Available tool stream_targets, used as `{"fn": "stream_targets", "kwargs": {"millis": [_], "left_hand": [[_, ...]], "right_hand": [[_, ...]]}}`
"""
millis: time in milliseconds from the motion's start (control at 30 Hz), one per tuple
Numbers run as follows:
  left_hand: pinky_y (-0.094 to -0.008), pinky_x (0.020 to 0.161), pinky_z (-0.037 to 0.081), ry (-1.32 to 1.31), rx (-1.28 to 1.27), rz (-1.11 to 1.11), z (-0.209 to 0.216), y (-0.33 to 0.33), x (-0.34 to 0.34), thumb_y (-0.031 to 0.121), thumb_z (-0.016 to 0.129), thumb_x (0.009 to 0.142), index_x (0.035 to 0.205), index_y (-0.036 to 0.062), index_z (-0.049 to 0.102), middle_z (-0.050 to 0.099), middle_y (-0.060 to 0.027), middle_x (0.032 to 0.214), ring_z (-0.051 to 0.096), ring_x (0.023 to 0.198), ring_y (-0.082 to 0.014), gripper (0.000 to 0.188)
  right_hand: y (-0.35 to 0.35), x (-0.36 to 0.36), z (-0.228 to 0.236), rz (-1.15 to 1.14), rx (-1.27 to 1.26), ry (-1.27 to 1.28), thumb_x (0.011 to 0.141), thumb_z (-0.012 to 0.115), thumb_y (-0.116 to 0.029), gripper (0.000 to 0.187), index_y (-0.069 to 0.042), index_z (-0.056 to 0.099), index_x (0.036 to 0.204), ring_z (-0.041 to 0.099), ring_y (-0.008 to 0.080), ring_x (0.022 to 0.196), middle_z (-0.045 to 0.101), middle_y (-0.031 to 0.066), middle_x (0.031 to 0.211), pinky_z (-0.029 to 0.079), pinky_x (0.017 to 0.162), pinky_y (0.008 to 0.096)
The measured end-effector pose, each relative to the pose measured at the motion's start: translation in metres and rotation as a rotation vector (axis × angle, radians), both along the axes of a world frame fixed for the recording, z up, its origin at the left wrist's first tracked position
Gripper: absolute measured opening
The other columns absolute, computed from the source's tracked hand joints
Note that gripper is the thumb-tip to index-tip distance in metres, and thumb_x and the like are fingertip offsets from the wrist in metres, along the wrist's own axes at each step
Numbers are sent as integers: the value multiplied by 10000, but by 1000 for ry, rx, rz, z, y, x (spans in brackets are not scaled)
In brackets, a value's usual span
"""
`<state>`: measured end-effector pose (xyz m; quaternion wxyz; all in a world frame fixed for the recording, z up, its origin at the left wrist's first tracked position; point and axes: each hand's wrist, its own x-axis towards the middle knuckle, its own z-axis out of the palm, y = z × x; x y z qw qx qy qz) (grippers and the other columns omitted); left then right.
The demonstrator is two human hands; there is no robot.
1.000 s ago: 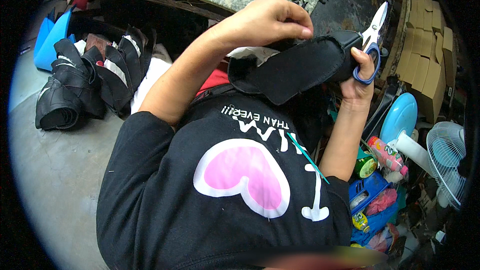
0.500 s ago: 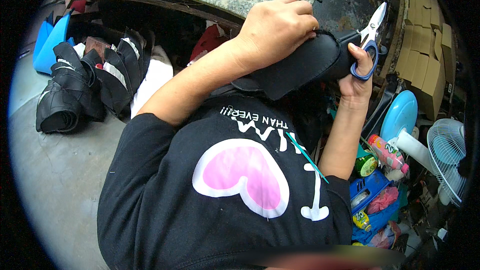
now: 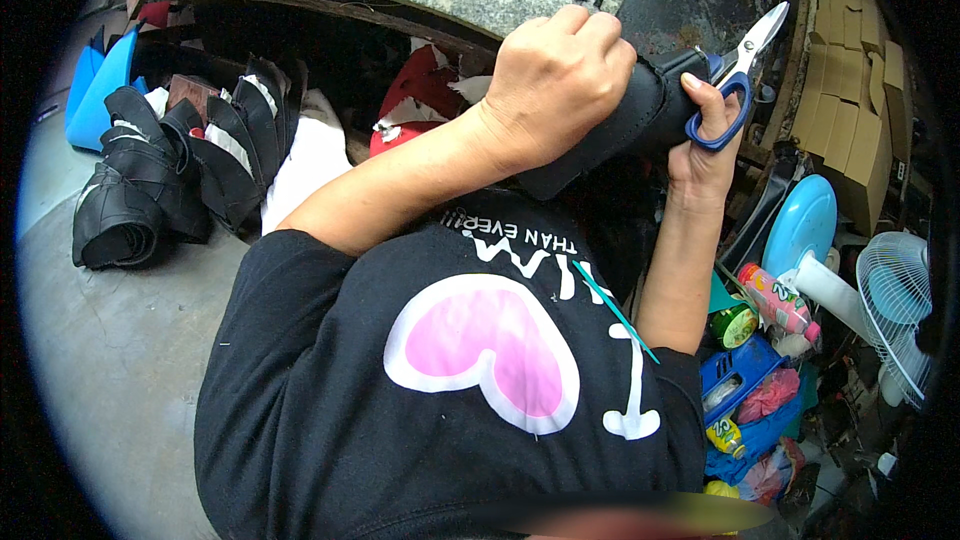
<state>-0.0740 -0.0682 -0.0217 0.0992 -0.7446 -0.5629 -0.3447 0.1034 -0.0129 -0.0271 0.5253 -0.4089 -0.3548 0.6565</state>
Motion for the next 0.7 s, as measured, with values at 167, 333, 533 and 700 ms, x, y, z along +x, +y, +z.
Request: {"fn": "stream_targets", "kwargs": {"millis": [167, 333, 533, 700], "left_hand": [[-322, 633, 490, -327, -36, -137, -5, 3, -7, 114, 654, 790, 806, 51, 612, 576, -70, 784, 607, 726, -225, 78], [-224, 660, 431, -1047, -720, -254, 4, 6, -20, 168, 600, 886, 919, 10, 644, 557, 41, 740, 533, 721, -71, 168], [-186, 585, 339, -1355, -913, -352, 10, 10, -25, 195, 577, 906, 911, 77, 642, 505, 91, 723, 427, 644, -12, 135], [-192, 619, 361, -1241, -810, -274, 1, 13, -24, 198, 566, 933, 913, 58, 625, 506, 80, 738, 434, 679, -20, 153]], "right_hand": [[1, 3, 0, 22, -19, -1, 711, 666, 32, 216, -18, 619, 916, 684, 202, 744, 685, 87, 869, 571, 743, 309], [4, 7, -2, 113, -7, -22, 757, 633, 6, 273, -7, 620, 1029, 693, 220, 845, 689, 105, 948, 570, 815, 325], [3, 7, -3, 126, -21, -46, 764, 665, -16, 280, 0, 603, 1037, 677, 203, 853, 677, 100, 963, 549, 814, 309], [-21, 15, 4, -80, 155, -599, 835, 728, -136, 321, -20, 559, 1082, 585, 107, 818, 600, 34, 953, 485, 724, 229]]}}
